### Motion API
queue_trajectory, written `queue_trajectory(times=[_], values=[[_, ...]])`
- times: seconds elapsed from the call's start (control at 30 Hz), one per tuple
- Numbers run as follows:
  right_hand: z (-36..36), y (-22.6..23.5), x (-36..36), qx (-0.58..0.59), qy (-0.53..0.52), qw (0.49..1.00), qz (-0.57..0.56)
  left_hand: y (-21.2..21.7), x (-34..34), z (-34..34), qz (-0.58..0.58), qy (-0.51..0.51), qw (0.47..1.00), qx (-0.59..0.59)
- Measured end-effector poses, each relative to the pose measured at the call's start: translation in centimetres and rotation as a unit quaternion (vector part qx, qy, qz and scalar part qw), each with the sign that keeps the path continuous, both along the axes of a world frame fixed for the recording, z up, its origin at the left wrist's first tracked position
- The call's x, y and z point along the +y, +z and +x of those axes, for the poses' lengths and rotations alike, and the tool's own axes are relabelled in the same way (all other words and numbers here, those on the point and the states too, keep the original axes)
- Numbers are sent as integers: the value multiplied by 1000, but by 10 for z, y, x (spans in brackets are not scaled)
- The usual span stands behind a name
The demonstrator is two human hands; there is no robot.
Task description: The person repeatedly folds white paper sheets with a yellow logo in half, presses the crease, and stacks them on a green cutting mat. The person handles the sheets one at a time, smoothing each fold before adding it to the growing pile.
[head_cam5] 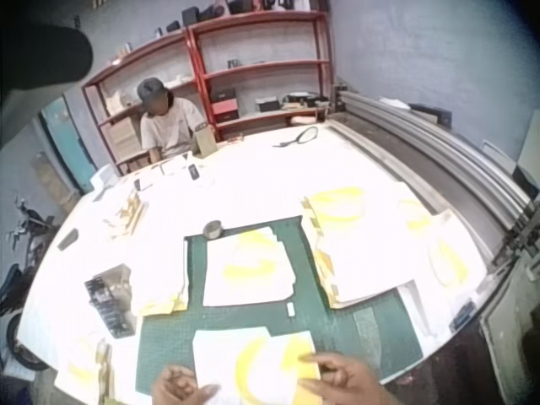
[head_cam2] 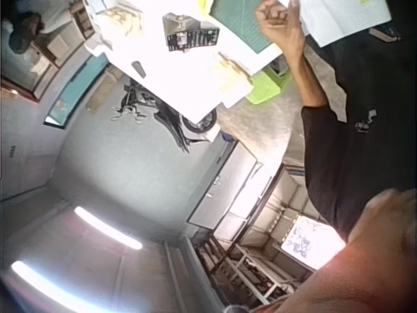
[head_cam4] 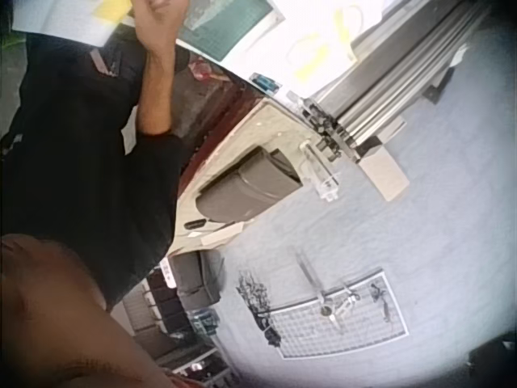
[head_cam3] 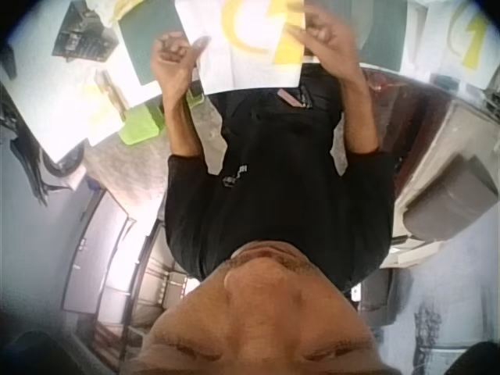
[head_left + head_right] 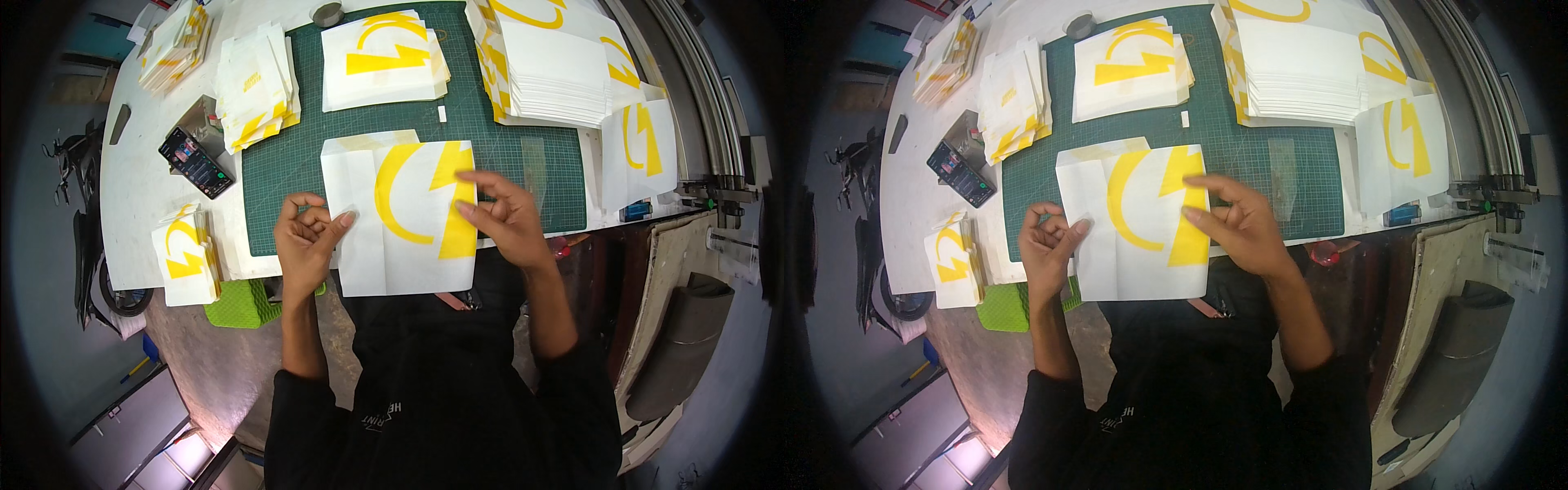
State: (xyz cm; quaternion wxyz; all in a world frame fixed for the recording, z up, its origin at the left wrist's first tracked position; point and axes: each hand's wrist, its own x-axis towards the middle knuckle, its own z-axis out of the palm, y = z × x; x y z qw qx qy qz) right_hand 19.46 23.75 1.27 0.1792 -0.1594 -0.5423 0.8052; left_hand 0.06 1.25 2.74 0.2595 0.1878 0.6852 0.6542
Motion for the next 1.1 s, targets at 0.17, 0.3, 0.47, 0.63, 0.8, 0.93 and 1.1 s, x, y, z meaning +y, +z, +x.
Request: queue_trajectory(times=[0.17, 0.3, 0.47, 0.63, 0.8, 0.93, 1.1], values=[[-2, 4, -5, -68, 58, 992, 84, -1, 4, 1, 42, 9, 999, 11], [0, 6, -4, -87, 99, 986, 104, -2, 0, -6, 36, 8, 998, 51], [12, -4, 1, -97, 95, 987, 85, 1, -9, -21, -16, 18, 998, 55], [12, 1, 0, -99, 149, 980, 90, -3, -11, -25, -44, -1, 997, 70], [11, -5, -11, -95, 162, 975, 117, -4, -9, -30, -52, 29, 995, 79], [26, -16, 0, -55, 176, 982, -45, -7, -16, -41, -38, 45, 995, 85], [11, -14, -14, -10, 152, 988, -20, -8, -4, -34, -40, 27, 993, 105]])
